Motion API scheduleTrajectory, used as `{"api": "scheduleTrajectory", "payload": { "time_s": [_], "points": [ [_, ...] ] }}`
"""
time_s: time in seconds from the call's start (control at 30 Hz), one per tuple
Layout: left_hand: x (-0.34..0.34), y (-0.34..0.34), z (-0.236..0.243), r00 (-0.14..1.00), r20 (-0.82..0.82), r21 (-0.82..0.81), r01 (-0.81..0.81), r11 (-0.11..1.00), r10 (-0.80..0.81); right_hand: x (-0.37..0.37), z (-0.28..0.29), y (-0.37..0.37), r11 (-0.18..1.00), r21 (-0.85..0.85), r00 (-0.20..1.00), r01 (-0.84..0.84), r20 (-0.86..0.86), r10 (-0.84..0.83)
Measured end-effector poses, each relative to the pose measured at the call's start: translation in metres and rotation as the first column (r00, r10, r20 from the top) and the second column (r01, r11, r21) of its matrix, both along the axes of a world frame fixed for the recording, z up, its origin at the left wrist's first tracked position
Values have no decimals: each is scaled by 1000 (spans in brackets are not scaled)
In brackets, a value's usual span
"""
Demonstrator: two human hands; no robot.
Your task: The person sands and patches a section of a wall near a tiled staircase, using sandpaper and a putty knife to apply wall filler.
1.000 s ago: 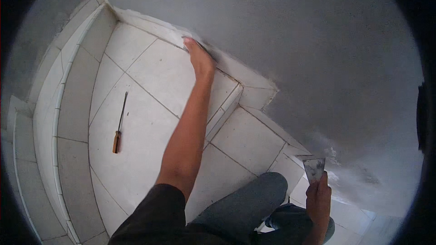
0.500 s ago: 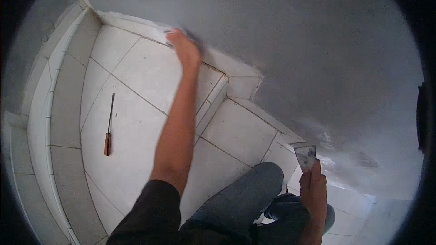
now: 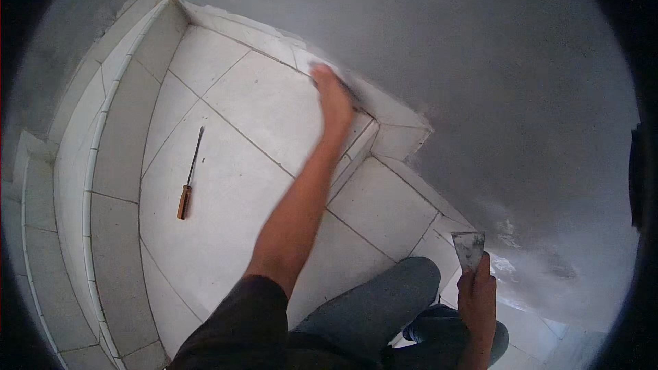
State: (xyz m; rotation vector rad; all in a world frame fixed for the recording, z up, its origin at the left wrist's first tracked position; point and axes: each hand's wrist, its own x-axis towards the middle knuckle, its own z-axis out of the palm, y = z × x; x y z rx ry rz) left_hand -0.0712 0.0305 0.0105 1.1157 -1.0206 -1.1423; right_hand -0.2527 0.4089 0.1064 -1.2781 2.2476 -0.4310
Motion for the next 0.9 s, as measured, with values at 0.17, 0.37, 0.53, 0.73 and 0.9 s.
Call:
{"api": "scheduleTrajectory", "payload": {
  "time_s": [0.17,0.37,0.53,0.73,0.9],
  "points": [
    [56,-23,11,993,-90,-117,71,991,-82,1,-10,-3,1000,-19,1000,-25,-14,25],
    [51,41,-4,681,671,-65,447,892,-293,27,-22,-48,998,27,949,65,306,-70],
    [102,-30,-16,191,982,-33,153,988,3,57,-36,-107,981,-193,934,17,352,53],
    [149,-95,-34,149,974,-189,111,976,172,109,-33,-204,985,-163,699,52,711,81],
    [148,-97,-40,174,947,-290,109,951,269,155,-45,-294,991,-78,615,108,789,-5]
  ]
}}
